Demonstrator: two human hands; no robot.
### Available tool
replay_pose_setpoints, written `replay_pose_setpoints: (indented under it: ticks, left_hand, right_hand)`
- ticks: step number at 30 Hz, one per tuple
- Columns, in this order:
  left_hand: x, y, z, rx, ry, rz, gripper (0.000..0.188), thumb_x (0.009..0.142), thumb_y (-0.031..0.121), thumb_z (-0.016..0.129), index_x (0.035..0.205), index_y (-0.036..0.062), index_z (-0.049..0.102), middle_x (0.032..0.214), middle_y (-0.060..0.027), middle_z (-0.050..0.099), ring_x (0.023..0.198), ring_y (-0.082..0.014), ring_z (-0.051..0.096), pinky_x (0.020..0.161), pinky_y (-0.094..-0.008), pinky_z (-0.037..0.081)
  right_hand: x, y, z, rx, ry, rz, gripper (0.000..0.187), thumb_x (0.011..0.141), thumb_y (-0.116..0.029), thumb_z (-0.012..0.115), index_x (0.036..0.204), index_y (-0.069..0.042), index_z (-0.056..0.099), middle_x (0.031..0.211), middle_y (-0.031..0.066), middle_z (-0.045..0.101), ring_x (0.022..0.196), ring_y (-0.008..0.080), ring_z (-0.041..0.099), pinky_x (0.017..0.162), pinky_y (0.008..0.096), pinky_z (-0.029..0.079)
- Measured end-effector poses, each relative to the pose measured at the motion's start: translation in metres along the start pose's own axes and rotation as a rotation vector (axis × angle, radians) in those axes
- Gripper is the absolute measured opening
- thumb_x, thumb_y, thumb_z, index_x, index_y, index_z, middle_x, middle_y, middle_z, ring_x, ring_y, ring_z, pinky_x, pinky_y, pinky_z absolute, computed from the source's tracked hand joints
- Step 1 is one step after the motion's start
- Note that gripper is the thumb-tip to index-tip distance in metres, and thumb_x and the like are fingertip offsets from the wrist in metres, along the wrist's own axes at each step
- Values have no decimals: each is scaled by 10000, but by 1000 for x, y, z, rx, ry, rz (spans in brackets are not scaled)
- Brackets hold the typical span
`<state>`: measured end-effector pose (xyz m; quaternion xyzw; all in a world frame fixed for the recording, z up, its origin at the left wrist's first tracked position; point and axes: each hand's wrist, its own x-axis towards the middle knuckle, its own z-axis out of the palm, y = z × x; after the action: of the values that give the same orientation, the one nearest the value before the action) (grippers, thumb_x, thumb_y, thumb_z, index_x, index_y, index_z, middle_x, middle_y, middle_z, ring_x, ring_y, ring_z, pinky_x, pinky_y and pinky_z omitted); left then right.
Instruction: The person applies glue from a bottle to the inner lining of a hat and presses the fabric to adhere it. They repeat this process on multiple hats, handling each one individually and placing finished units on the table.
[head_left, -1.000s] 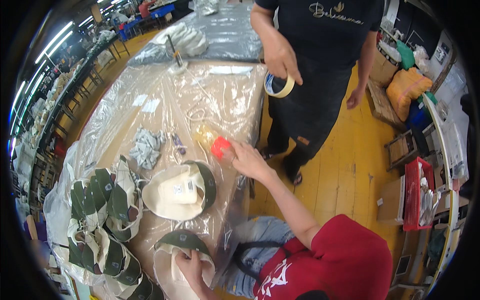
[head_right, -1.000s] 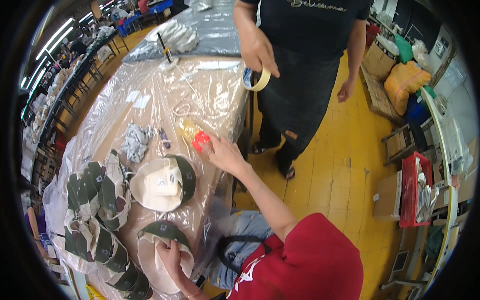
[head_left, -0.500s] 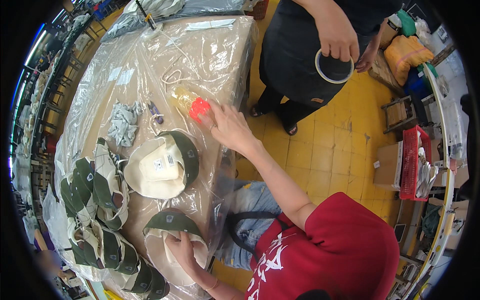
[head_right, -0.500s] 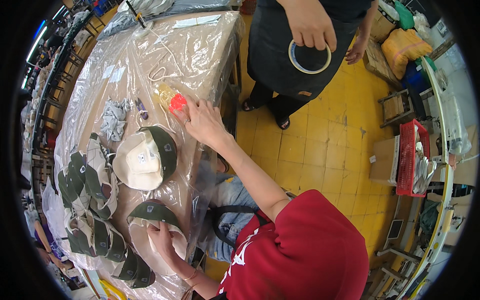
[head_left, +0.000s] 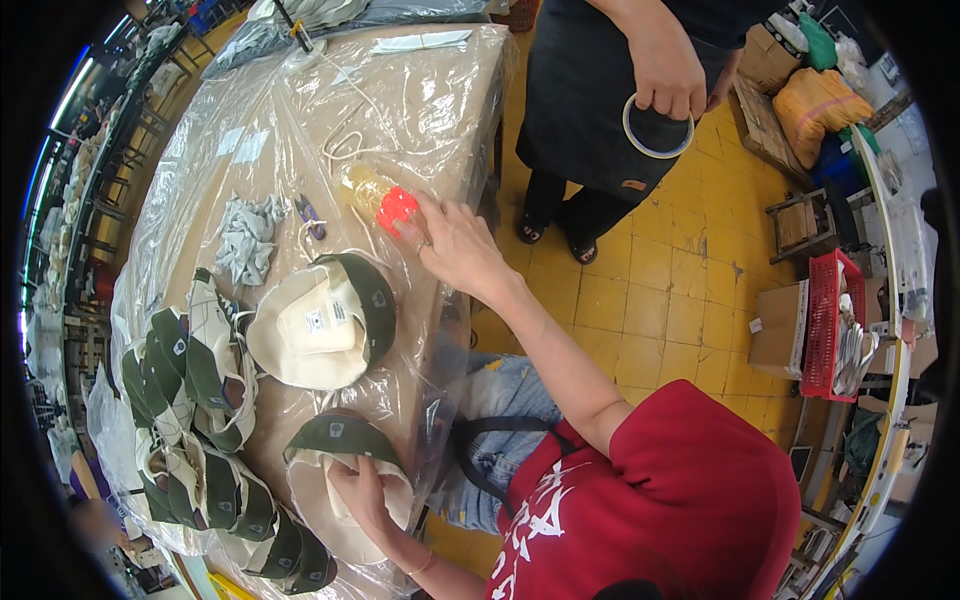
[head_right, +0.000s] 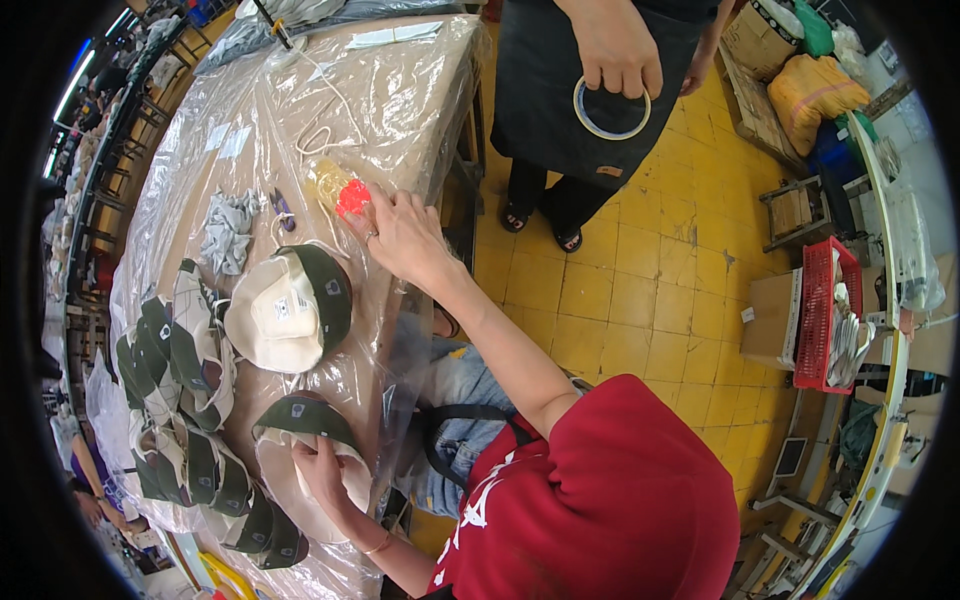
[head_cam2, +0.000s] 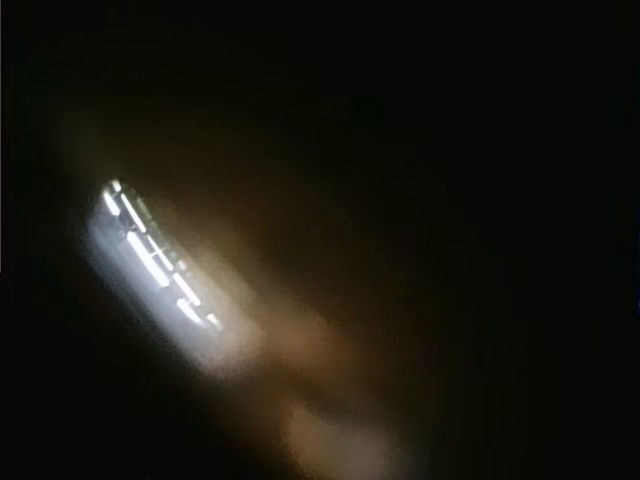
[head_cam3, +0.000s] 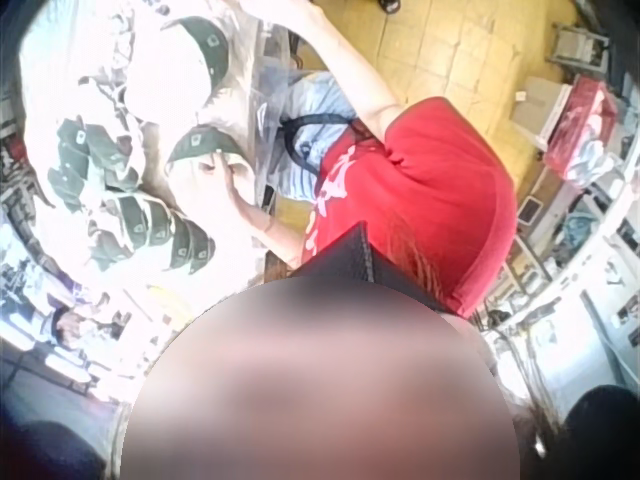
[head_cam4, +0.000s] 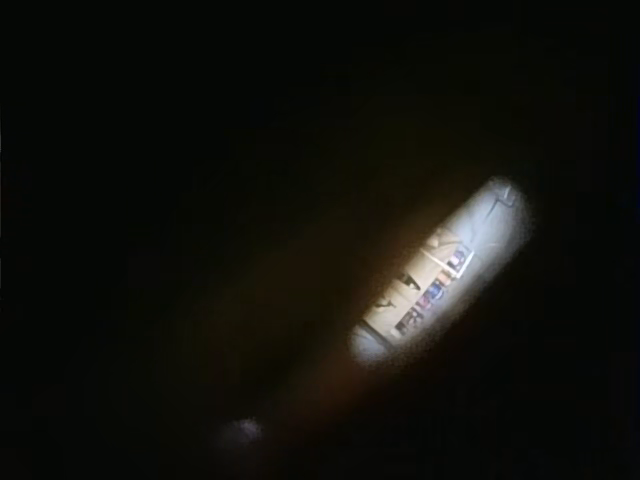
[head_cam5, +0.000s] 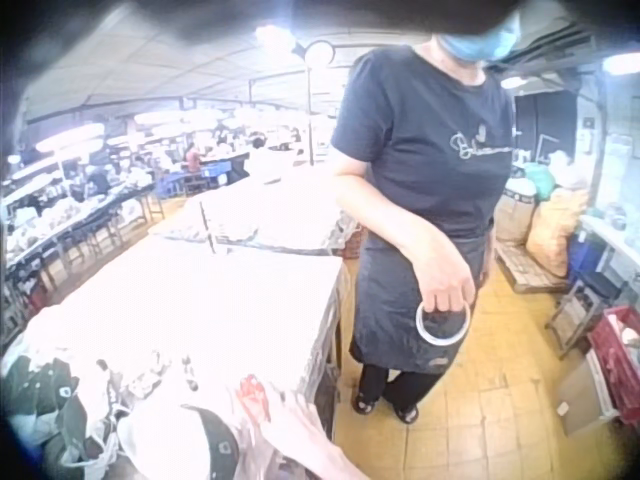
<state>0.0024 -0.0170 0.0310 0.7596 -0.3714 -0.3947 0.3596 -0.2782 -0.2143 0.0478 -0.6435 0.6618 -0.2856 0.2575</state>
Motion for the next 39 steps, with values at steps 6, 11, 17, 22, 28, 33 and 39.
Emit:
replay_pose_setpoints:
  ticks: [6, 11, 17, 22, 28, 33, 39]
  left_hand:
    - [-1, 2, 0, 1, 8, -12, 199, 912, 133, 625, 907, -59, 677, 745, -28, 641, 602, -62, 524, 496, -224, 382]
    - [-4, 11, 2, 12, -2, -12, 209, 920, 154, 627, 904, -49, 671, 725, -36, 625, 490, -51, 484, 397, -206, 338]
    - [-8, 10, 4, -12, 94, -45, 192, 904, 145, 640, 922, -47, 646, 711, -34, 613, 497, -71, 517, 393, -214, 393]
    - [-7, 2, -4, 71, 115, -141, 327, 905, 222, 658, 1050, -29, 505, 821, -78, 605, 557, -104, 549, 444, -237, 418]
    - [-7, 1, -6, 78, 158, -113, 271, 874, 167, 660, 1039, -25, 564, 759, -53, 606, 555, -96, 549, 440, -234, 426]
    - [-10, 5, -7, 71, 164, -108, 327, 878, 164, 649, 1108, -16, 502, 749, -45, 586, 562, -85, 527, 460, -228, 420]
    - [-6, 7, -10, 70, 123, -160, 319, 881, 189, 656, 1062, -25, 504, 749, -46, 579, 551, -84, 518, 449, -232, 412]
  right_hand:
    - [1, -1, 0, 23, 2, 6, 590, 927, -238, 467, 1461, -25, 335, 1255, 265, 525, 1218, 404, 471, 1004, 486, 371]
    - [0, 9, 1, 131, 170, -94, 474, 914, -183, 523, 1352, -9, 467, 1203, 232, 567, 1149, 377, 532, 981, 454, 414]
    - [-4, 119, 6, 402, 327, 75, 313, 917, -277, 636, 1067, -2, 652, 1017, 177, 673, 930, 325, 666, 821, 395, 521]
    - [-23, 325, 24, -195, -462, 308, 391, 945, -362, 569, 1072, -8, 674, 1004, 219, 691, 1059, 343, 645, 889, 420, 509]
    - [-44, 486, -26, -683, -713, 668, 596, 851, -497, 629, 1275, -79, 605, 1361, 164, 552, 1273, 333, 508, 1060, 447, 406]
    - [-18, 503, -110, -1082, -551, 704, 588, 892, -420, 595, 1386, -114, 507, 1578, 128, 266, 1475, 295, 189, 1122, 508, 309]
    - [-80, 521, -64, -1226, -739, 602, 521, 951, -272, 477, 1454, -139, 443, 1620, 115, 158, 1496, 279, 128, 1142, 524, 246]
